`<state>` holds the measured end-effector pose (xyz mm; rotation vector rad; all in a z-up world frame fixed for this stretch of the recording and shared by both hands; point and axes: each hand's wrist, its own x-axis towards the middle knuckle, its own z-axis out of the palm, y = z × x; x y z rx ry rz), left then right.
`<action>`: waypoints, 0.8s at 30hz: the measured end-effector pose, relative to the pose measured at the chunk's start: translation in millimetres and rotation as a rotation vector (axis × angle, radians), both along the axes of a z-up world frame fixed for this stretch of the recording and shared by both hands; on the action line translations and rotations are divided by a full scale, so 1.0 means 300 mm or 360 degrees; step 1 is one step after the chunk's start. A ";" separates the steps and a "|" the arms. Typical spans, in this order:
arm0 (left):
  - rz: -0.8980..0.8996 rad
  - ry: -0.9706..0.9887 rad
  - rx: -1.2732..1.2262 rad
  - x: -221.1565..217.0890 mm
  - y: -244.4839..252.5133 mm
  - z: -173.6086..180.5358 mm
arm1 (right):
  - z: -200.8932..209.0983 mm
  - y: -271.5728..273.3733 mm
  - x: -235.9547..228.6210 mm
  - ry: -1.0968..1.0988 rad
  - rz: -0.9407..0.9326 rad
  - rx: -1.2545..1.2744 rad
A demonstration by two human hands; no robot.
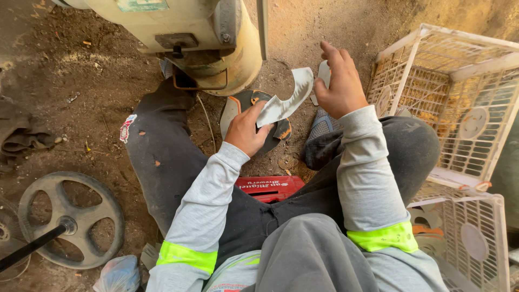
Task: The person sits on the ground and uses a bench grinder to smooth the edges of several shoe sole pieces. They handle both gray and orange pieces, repeatedly pressing them against the spinning wheel and placing finished pieces into a nearby white plastic crate.
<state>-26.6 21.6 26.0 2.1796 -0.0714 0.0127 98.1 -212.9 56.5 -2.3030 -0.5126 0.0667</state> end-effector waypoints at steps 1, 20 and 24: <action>-0.0017 0.0054 0.0036 0.006 0.007 0.003 | -0.002 0.002 -0.004 -0.0094 0.0034 -0.0015; 0.0297 0.0389 0.0071 0.076 0.142 -0.092 | -0.461 0.199 -0.039 0.0690 0.0256 -0.0402; 0.0342 0.0307 0.0145 0.070 0.165 -0.105 | -0.628 0.228 -0.101 0.0564 0.0205 -0.0562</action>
